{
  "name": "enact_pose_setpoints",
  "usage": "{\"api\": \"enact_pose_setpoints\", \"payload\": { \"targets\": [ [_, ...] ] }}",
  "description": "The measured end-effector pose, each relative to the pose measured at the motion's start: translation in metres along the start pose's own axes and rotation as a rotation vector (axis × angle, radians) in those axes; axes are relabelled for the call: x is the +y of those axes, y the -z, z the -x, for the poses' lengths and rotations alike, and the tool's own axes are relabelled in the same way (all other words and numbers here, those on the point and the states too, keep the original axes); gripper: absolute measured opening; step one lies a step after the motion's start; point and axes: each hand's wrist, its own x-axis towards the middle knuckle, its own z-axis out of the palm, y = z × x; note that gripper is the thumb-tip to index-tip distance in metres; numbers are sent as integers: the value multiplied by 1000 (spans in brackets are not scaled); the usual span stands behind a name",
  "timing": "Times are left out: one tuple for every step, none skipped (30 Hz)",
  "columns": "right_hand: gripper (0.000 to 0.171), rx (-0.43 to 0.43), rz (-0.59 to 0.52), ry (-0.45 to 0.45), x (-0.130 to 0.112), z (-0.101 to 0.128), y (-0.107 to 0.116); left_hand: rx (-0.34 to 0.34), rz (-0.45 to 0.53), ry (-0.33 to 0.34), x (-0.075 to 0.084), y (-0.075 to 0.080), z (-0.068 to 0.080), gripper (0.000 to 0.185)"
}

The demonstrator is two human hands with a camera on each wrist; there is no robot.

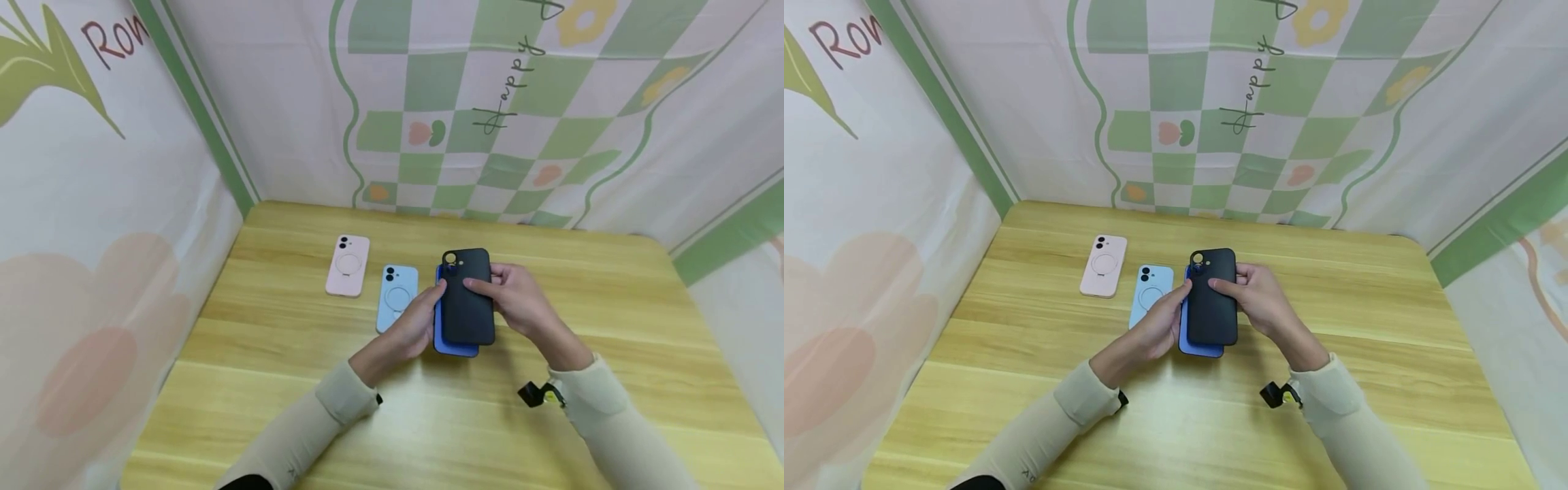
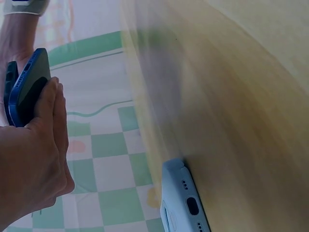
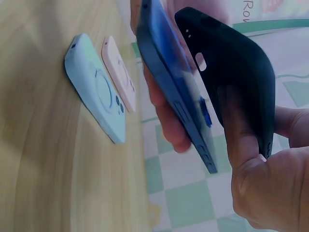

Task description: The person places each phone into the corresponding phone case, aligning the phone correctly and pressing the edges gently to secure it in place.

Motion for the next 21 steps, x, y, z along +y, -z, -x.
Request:
{"api": "enact_pose_setpoints", "payload": {
  "targets": [
    [51, -2, -6, 0, 1, -1, -1, -2, 1, 0, 0, 0, 0, 61],
    [51, -3, -12, 3, 2, -2, -3, -4, 2, 1, 0, 0, 0, 60],
    [50, -4, -14, 3, 3, -2, -4, -5, 1, 3, 1, 0, 1, 59],
    [50, -4, -13, 5, 4, -3, -6, -8, 1, 2, 1, 0, 1, 59],
    [51, -5, -10, 4, 5, -3, -7, -9, 0, 3, 1, 1, 1, 58],
    [50, -3, -5, 2, 5, -4, -8, -9, 2, 2, 2, 0, 1, 58],
    [50, -3, 0, 0, 6, -4, -9, -8, 4, 2, 2, 0, 1, 57],
    [50, -5, 5, -3, 7, -5, -10, -8, 5, 2, 2, 0, 0, 57],
    [50, -6, 10, -6, 7, -5, -10, -8, 8, 2, 2, 0, 0, 56],
    [50, -6, 14, -9, 8, -5, -11, -9, 10, 2, 2, 0, 0, 56],
    [50, -5, 16, -12, 8, -5, -11, -5, 12, 1, 1, 0, 0, 56],
    [50, -4, 17, -14, 9, -6, -12, -3, 13, 0, 1, 0, -1, 56],
    [50, -3, 19, -16, 9, -6, -12, -1, 14, 0, 1, 0, -1, 56],
    [50, -3, 21, -17, 9, -7, -12, 1, 16, -4, 0, 0, 0, 55],
    [51, -2, 24, -19, 10, -7, -12, 1, 16, -5, 0, 0, -1, 55],
    [52, 0, 28, -21, 10, -7, -11, 5, 14, -6, 0, 0, -1, 55],
    [54, 0, 36, -22, 10, -7, -11, 9, 13, -7, 0, 0, 0, 55],
    [55, 1, 50, -22, 10, -7, -10, 11, 11, -4, -1, 0, -1, 54],
    [56, 5, 72, -22, 9, -7, -9, 14, 11, -7, -1, 0, 0, 54],
    [56, 12, 104, -17, 9, -7, -8, 16, 9, -4, -1, 0, -1, 54],
    [55, 27, 137, -10, 8, -6, -6, 19, 8, -2, -1, 0, -1, 53]
  ]
}}
